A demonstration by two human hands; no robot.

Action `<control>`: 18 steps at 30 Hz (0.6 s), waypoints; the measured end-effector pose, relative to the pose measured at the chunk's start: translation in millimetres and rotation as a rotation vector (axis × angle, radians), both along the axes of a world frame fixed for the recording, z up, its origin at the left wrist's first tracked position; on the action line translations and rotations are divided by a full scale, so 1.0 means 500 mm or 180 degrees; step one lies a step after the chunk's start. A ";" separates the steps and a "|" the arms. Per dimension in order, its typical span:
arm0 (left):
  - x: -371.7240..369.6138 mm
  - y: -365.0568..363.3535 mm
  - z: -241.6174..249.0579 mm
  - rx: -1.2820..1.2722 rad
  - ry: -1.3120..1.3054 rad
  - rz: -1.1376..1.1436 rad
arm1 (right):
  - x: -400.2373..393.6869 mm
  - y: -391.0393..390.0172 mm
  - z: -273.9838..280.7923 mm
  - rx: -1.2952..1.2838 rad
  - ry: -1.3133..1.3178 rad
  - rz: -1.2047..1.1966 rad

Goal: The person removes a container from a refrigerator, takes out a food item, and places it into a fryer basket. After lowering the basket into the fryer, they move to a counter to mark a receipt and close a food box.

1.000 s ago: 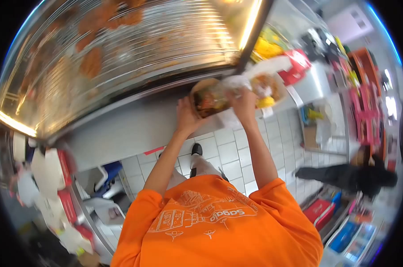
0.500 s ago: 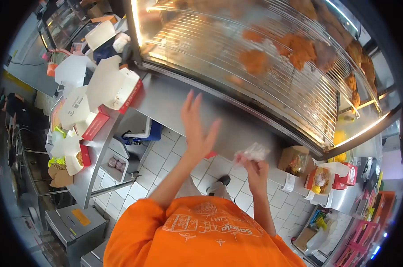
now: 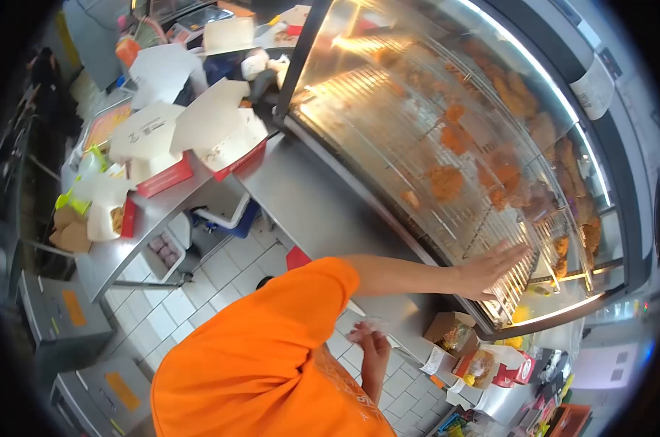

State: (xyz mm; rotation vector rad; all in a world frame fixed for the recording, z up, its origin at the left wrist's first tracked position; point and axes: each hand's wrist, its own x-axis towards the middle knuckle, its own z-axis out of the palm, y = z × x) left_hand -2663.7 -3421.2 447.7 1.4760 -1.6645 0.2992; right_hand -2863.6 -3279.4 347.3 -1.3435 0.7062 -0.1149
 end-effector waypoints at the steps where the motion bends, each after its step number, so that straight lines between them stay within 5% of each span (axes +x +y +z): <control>1: -0.016 -0.018 0.001 -0.0030 0.0023 -0.0140 | -0.001 -0.007 0.002 -0.0007 -0.0168 -0.0125; 15: -0.209 -0.203 0.011 -0.0675 0.0348 -0.1118 | -0.091 -0.186 -0.088 0.0992 -0.0159 -0.0388; 18: -0.231 -0.212 0.025 -0.0658 0.0125 -0.0886 | -0.060 -0.173 -0.025 -0.1265 0.0870 0.0975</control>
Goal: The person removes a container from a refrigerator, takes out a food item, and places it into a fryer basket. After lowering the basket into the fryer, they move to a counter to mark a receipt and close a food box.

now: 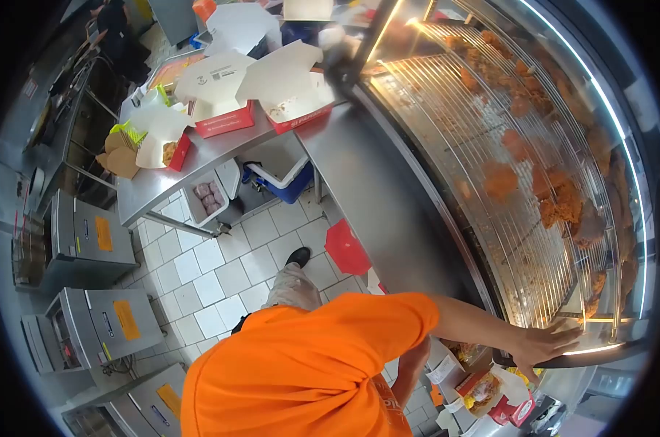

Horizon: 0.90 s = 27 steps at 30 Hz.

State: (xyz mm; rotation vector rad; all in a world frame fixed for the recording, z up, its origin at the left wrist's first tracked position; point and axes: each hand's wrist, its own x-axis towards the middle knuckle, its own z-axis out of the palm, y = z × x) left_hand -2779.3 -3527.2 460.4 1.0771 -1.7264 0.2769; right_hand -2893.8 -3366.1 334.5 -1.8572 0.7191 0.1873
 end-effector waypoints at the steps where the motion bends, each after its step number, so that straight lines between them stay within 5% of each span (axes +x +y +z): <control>1: -0.007 0.001 0.006 0.0141 0.0011 -0.0013 | -0.007 -0.010 -0.047 -0.0026 0.0006 0.0009; 3: -0.010 0.003 0.034 0.0240 0.0008 -0.0078 | -0.023 -0.052 -0.170 0.2304 -0.0916 -0.1963; 5: 0.003 0.017 0.063 0.0853 0.0710 -0.1095 | -0.023 -0.061 -0.159 0.2319 -0.1169 -0.1896; 7: 0.018 0.008 0.065 0.1060 0.1365 -0.1078 | -0.006 -0.055 -0.139 0.2419 -0.1688 -0.1727; 9: 0.080 0.035 0.054 0.0794 0.0234 -0.0990 | 0.024 -0.031 -0.120 0.2515 -0.2092 -0.1618; 11: 0.114 0.220 -0.021 0.0305 0.0739 -0.0498 | 0.071 0.031 -0.038 0.2931 -0.2306 -0.1773; 12: 0.146 0.356 -0.028 0.1083 0.0422 0.0003 | 0.087 0.064 0.003 0.3280 -0.2379 -0.1978; 13: 0.155 0.449 -0.096 -0.0237 0.0513 0.0681 | 0.106 0.090 0.013 0.3261 -0.2417 -0.2016; 15: 0.186 0.618 -0.174 0.1570 0.0224 0.1414 | 0.152 0.125 0.025 0.3528 -0.2368 -0.1622; 17: 0.229 0.717 -0.230 0.1759 0.0331 0.2194 | 0.202 0.148 -0.025 0.3481 -0.1942 -0.1218; 19: 0.318 0.814 -0.233 0.2127 0.0224 0.2331 | 0.285 0.251 0.018 0.3400 -0.1674 -0.0924; 21: 0.399 0.904 -0.238 0.1827 0.0971 0.2898 | 0.330 0.296 0.049 0.3387 -0.1651 -0.0685; 25: 0.570 1.077 -0.204 0.1516 0.0869 0.3870 | 0.359 0.324 0.080 0.3271 -0.1583 -0.0192; 27: 0.605 1.116 -0.141 0.1452 0.1783 0.3524 | 0.359 0.331 0.086 0.3062 -0.1610 -0.0237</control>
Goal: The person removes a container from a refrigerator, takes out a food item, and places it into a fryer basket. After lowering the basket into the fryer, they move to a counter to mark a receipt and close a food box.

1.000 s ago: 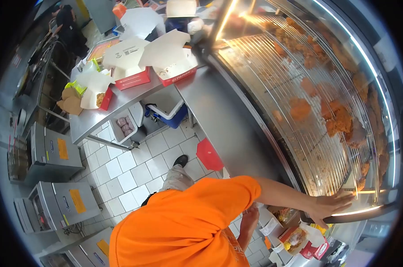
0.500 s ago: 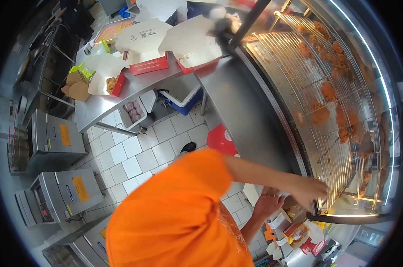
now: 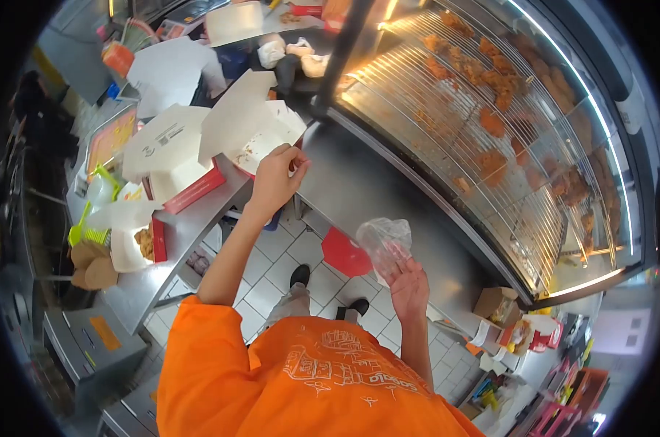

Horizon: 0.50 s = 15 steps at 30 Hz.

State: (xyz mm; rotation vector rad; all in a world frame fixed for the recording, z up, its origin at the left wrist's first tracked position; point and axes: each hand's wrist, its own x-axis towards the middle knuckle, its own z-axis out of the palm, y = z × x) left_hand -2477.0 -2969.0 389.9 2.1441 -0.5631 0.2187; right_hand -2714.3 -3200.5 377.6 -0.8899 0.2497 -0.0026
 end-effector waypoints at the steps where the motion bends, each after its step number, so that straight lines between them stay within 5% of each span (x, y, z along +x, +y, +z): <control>1: -0.013 -0.010 0.013 -0.0199 -0.0035 -0.0430 | 0.004 0.006 -0.002 0.0099 0.0070 -0.0106; 3: -0.110 -0.067 0.054 -0.0047 0.0376 -0.1183 | 0.018 0.027 -0.001 0.0215 0.0143 -0.0248; 5: -0.160 -0.109 0.004 -0.0173 -0.0143 -0.1791 | 0.041 0.066 -0.001 0.0069 0.0271 -0.0208; 10: -0.110 -0.106 -0.048 -0.0094 0.0147 -0.1890 | 0.034 0.084 -0.028 0.0086 0.0050 -0.0398; 15: 0.030 -0.042 -0.044 0.0022 -0.0339 -0.0541 | 0.004 0.051 0.000 -0.0131 -0.0265 -0.0690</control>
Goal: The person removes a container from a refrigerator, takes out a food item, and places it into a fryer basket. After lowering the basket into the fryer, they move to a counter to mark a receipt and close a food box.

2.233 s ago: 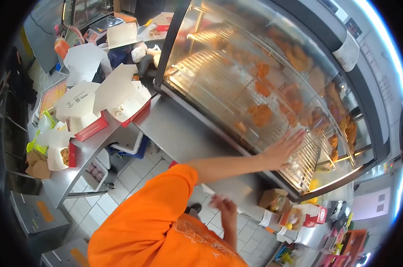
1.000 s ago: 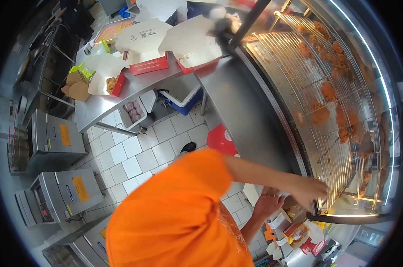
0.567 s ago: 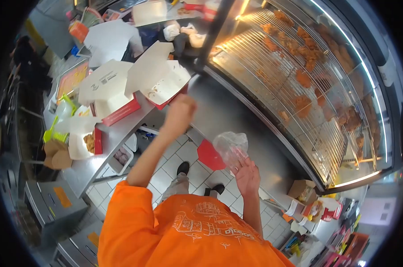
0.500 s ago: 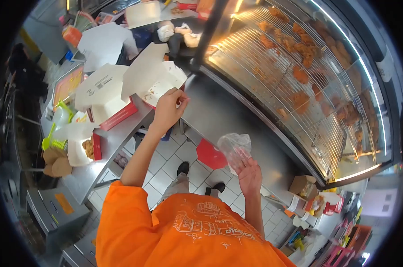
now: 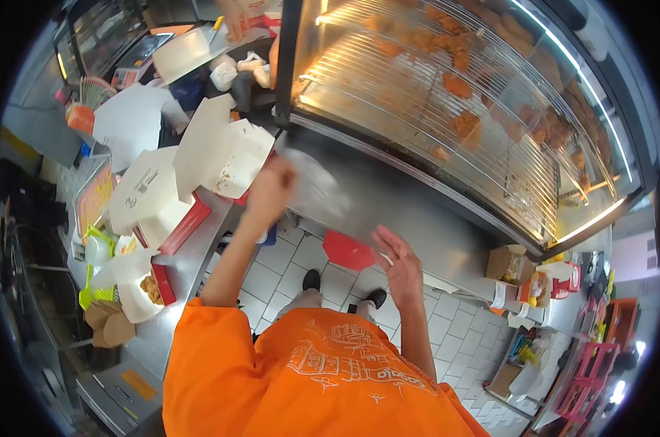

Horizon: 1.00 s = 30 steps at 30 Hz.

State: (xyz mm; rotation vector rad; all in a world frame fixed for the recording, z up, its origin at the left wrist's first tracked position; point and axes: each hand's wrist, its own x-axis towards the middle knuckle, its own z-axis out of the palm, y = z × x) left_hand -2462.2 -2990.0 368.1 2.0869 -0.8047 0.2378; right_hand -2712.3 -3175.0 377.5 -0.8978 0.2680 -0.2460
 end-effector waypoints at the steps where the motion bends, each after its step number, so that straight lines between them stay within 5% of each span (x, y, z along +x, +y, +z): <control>1: 0.042 0.023 0.013 -0.0026 0.0123 0.0524 | -0.017 -0.012 -0.010 -0.0344 0.0299 -0.0235; 6: 0.191 0.052 0.064 -0.0858 -0.0258 0.1236 | -0.113 -0.034 -0.066 -0.1086 0.1214 -0.0579; 8: 0.242 0.033 0.027 0.0180 -0.1218 0.0983 | -0.151 -0.033 -0.095 -0.1550 0.1642 -0.0140; 12: 0.301 0.028 -0.108 0.1521 -0.0666 0.0120 | -0.185 -0.010 -0.116 -0.1228 0.1956 -0.0017; 13: 0.311 0.049 -0.138 0.1361 -0.1483 -0.0310 | -0.197 -0.006 -0.143 -0.1355 0.1964 0.0011; 16: 0.434 0.104 -0.208 0.2621 -0.1458 -0.0702 | -0.224 0.002 -0.152 -0.1708 0.1874 -0.0025; 18: 0.399 0.061 -0.112 0.2603 -0.0353 -0.0377 | -0.238 0.002 -0.153 -0.1792 0.1853 -0.0198; 23: 0.517 0.140 -0.180 0.1999 -0.1571 -0.0211 | -0.325 -0.047 -0.174 -0.1914 0.1744 -0.0830; 27: 0.221 0.045 -0.040 0.1019 -0.1503 0.0871 | -0.495 -0.141 -0.180 -0.1950 0.2014 -0.1668; 30: -0.105 -0.096 -0.003 0.0582 -0.0612 0.0825 | -0.687 -0.222 -0.227 -0.1717 0.2862 -0.2414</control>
